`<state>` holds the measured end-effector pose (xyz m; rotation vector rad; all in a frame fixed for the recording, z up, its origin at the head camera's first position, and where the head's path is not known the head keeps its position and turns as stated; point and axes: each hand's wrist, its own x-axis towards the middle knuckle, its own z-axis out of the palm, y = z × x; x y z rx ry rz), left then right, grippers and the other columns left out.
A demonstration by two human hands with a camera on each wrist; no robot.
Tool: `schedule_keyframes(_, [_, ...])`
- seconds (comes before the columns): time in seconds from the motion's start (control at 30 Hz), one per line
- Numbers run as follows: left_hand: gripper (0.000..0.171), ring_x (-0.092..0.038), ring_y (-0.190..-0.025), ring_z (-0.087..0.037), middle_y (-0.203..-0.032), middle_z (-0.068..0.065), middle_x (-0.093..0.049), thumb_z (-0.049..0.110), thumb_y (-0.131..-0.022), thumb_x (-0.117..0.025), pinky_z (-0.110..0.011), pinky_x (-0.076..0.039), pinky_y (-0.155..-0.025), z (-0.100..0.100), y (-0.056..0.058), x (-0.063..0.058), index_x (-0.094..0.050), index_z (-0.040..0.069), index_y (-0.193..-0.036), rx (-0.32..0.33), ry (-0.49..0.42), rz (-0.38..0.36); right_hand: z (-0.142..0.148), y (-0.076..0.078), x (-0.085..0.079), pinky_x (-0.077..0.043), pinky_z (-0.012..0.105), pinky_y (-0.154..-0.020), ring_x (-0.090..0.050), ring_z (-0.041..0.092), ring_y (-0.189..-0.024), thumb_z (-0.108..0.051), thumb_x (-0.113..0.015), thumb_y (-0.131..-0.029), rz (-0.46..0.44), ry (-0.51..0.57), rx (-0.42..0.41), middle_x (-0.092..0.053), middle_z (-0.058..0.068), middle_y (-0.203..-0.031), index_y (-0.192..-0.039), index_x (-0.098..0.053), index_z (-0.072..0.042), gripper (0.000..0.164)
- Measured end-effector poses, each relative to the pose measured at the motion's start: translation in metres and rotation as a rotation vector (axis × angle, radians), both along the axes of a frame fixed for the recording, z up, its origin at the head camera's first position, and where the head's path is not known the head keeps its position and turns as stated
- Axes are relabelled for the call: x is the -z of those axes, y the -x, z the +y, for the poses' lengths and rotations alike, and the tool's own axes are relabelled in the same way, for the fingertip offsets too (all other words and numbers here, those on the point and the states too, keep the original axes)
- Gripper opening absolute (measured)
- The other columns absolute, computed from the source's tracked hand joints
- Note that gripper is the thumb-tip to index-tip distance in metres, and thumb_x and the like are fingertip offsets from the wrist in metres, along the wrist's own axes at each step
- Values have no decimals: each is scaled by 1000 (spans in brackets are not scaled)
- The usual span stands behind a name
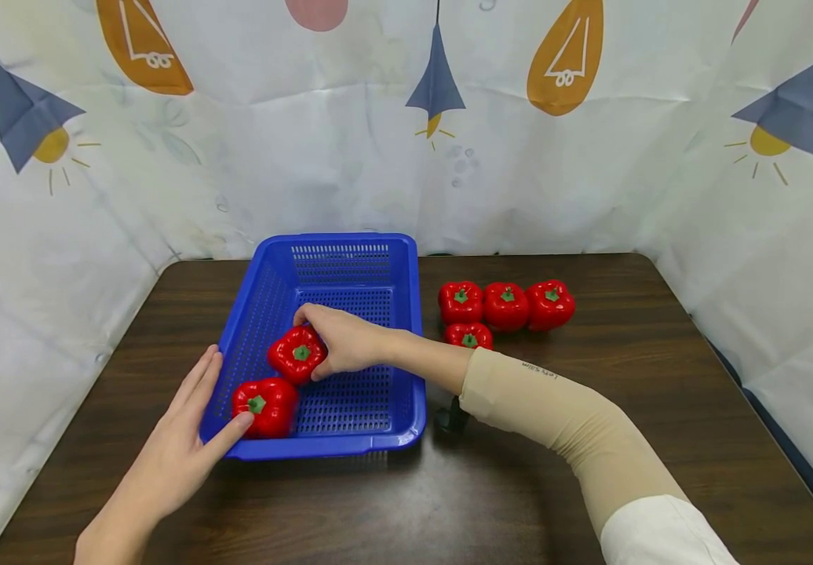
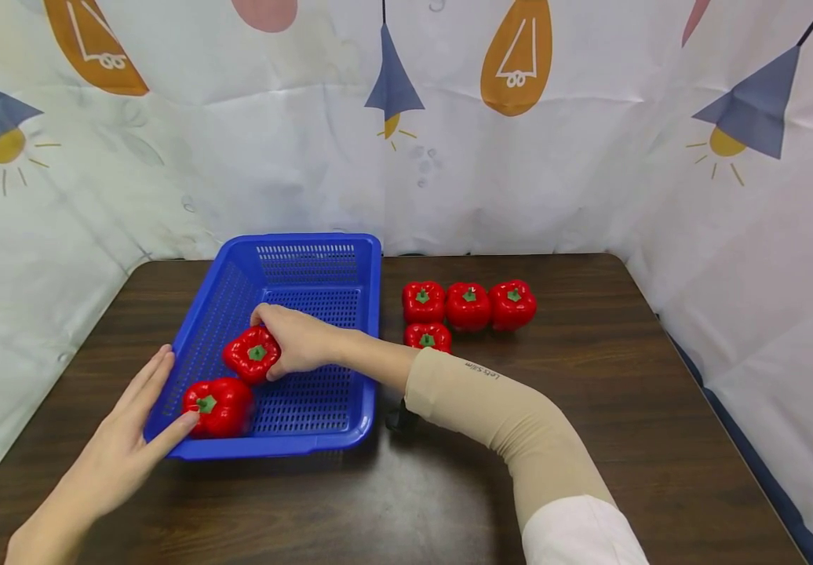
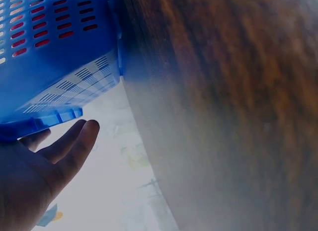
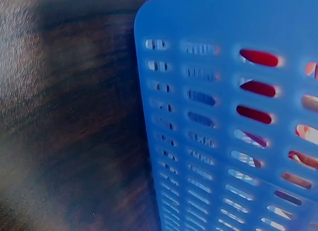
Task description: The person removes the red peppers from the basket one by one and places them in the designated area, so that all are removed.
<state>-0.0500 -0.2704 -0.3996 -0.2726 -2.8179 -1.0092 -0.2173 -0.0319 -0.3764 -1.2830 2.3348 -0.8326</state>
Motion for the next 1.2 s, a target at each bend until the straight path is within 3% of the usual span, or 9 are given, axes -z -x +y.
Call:
schedule_keyframes(0.17, [90, -20, -152, -44, -171, -9, -12, 29, -96, -72, -75, -27, -107, 0, 0, 0, -17, 11, -165, -1, -4, 3, 1, 2, 1, -48, 13, -92, -56, 9, -114, -11, -87, -83, -50, 10, -30, -58, 5, -129, -139, -41, -8, 72])
schedule_keyframes(0.37, [90, -20, -152, -44, -171, -10, -12, 29, -96, -73, -74, -27, -108, 0, 0, 0, -18, 10, -165, 3, -12, 8, 4, 3, 3, -49, 15, -93, -51, 10, -120, -16, -84, -87, -10, -24, -74, -53, 5, -135, -148, -46, -8, 73])
schedule_keyframes(0.6, [90, -19, -152, -44, -171, -10, -12, 28, -96, -72, -74, -25, -109, 1, 0, 1, -17, 11, -165, 7, -16, 14, 10, 3, 3, -50, 14, -88, -51, 10, -114, -25, -83, -88, 3, -23, -53, -52, 4, -131, -145, -48, -12, 68])
schedule_keyframes(0.7, [90, -20, -152, -44, -171, -10, -12, 27, -96, -73, -70, -25, -111, 1, 0, 2, -18, 12, -165, 6, -17, 19, 13, 3, 1, -50, 13, -86, -50, 10, -114, -27, -82, -88, 1, -8, -30, -51, 3, -130, -143, -49, -12, 67])
schedule_keyframes(0.9, [89, -20, -152, -41, -171, -8, -13, 26, -96, -73, -48, -18, -120, 1, -1, 2, -19, 13, -165, 6, -19, 37, 22, 4, -1, -51, 14, -84, -49, 11, -113, -29, -82, -87, 16, 12, 5, -49, 4, -128, -141, -49, -13, 66])
schedule_keyframes(1.07, [89, -22, -151, -43, -171, -8, -14, 26, -96, -73, -53, -21, -118, 1, 0, 2, -19, 14, -165, 3, -19, 38, 28, 3, -6, -51, 14, -86, -49, 11, -114, -30, -82, -87, 24, 32, 4, -49, 4, -129, -141, -48, -13, 66])
schedule_keyframes(1.2, [89, -23, -151, -43, -171, -8, -15, 25, -95, -74, -47, -20, -120, 1, 0, 2, -21, 13, -165, 1, -19, 46, 34, 2, -11, -51, 15, -87, -49, 10, -116, -28, -82, -87, 11, 54, -4, -49, 4, -131, -141, -48, -12, 66])
